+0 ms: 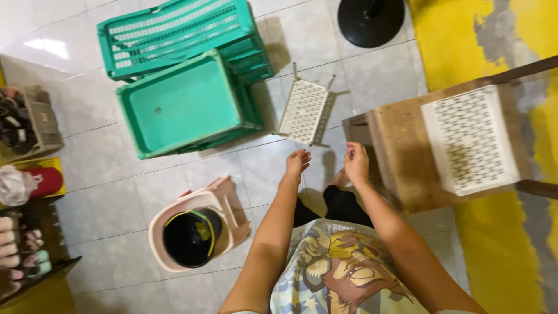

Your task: The person assembles white perforated trays by inserting white plastic legs into corner sockets, then places the assembled trays on a wooden bench. The person then washes hands in a bucket and wipes the tray surface with a dark cloth.

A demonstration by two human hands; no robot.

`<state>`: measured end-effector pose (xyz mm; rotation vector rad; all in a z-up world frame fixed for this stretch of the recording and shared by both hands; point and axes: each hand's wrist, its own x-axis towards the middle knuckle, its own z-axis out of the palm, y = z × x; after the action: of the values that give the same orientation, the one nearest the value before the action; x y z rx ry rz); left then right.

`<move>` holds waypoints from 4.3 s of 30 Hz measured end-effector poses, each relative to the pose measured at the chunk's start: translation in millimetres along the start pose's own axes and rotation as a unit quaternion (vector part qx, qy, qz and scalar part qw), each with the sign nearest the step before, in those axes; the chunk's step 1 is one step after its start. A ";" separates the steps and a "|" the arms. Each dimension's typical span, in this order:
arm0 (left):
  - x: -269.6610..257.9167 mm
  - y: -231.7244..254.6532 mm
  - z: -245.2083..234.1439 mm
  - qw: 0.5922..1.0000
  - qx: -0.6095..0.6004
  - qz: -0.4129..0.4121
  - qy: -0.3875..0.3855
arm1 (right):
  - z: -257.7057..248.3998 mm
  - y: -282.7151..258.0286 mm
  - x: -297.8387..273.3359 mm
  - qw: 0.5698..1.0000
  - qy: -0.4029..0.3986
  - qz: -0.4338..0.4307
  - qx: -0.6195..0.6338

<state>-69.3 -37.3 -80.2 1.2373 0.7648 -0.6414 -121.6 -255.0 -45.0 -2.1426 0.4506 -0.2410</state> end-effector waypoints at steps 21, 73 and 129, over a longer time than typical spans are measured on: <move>148.4 -93.4 -85.0 0.926 0.327 0.183 0.037 | 237.6 103.0 -16.9 0.977 -0.114 0.174 -0.056; 347.7 -179.3 -31.8 0.668 0.381 0.639 -0.017 | 341.8 297.9 84.6 0.920 -0.096 -0.017 0.381; 61.0 -166.2 414.5 0.858 0.069 -0.122 -0.495 | -195.5 257.0 44.5 0.946 0.246 0.170 -0.123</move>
<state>-96.5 -479.2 -164.5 0.7600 -0.0090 -1.4074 -205.0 -554.3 -143.9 -2.1876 1.1813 -0.5511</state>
